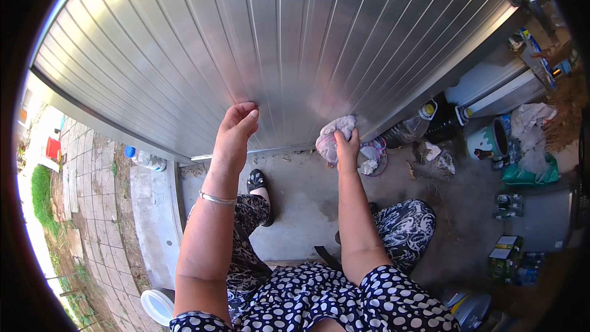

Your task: The person wipes the surface of a metal rolling shutter door with a cloth. They clean the exterior face of the door, moving from the bottom to the top, and then wipe the door handle and the interior frame after opening the door.

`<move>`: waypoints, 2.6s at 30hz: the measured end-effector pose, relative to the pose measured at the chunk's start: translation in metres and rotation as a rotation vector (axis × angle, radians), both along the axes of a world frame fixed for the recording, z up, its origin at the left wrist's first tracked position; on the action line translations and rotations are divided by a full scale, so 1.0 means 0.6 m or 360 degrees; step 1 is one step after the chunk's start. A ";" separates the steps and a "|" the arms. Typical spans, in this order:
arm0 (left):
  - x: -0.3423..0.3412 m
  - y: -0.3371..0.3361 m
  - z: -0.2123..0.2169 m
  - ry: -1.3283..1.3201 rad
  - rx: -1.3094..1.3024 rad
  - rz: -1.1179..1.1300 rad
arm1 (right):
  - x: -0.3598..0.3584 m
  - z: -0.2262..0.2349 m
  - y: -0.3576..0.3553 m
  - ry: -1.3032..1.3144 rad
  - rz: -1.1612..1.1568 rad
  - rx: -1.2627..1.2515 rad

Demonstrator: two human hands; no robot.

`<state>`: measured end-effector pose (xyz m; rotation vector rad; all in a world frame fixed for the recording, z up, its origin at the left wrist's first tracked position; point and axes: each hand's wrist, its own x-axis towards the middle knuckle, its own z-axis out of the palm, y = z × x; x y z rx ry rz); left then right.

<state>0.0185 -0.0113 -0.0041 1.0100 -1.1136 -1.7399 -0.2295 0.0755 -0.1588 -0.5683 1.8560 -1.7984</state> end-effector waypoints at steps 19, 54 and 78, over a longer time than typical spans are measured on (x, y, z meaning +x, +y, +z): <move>0.020 0.000 -0.003 0.0030 -0.0078 0.0039 | -0.035 0.571 -0.045 0.1643 -0.0192 -0.0758; 0.026 0.013 0.031 -0.0009 -0.0020 0.0086 | -0.010 -0.294 -0.041 -0.0303 0.0210 0.0746; 0.027 0.002 0.000 -0.0089 -0.0120 0.0053 | -0.006 0.579 -0.049 0.1427 -0.0005 -0.0742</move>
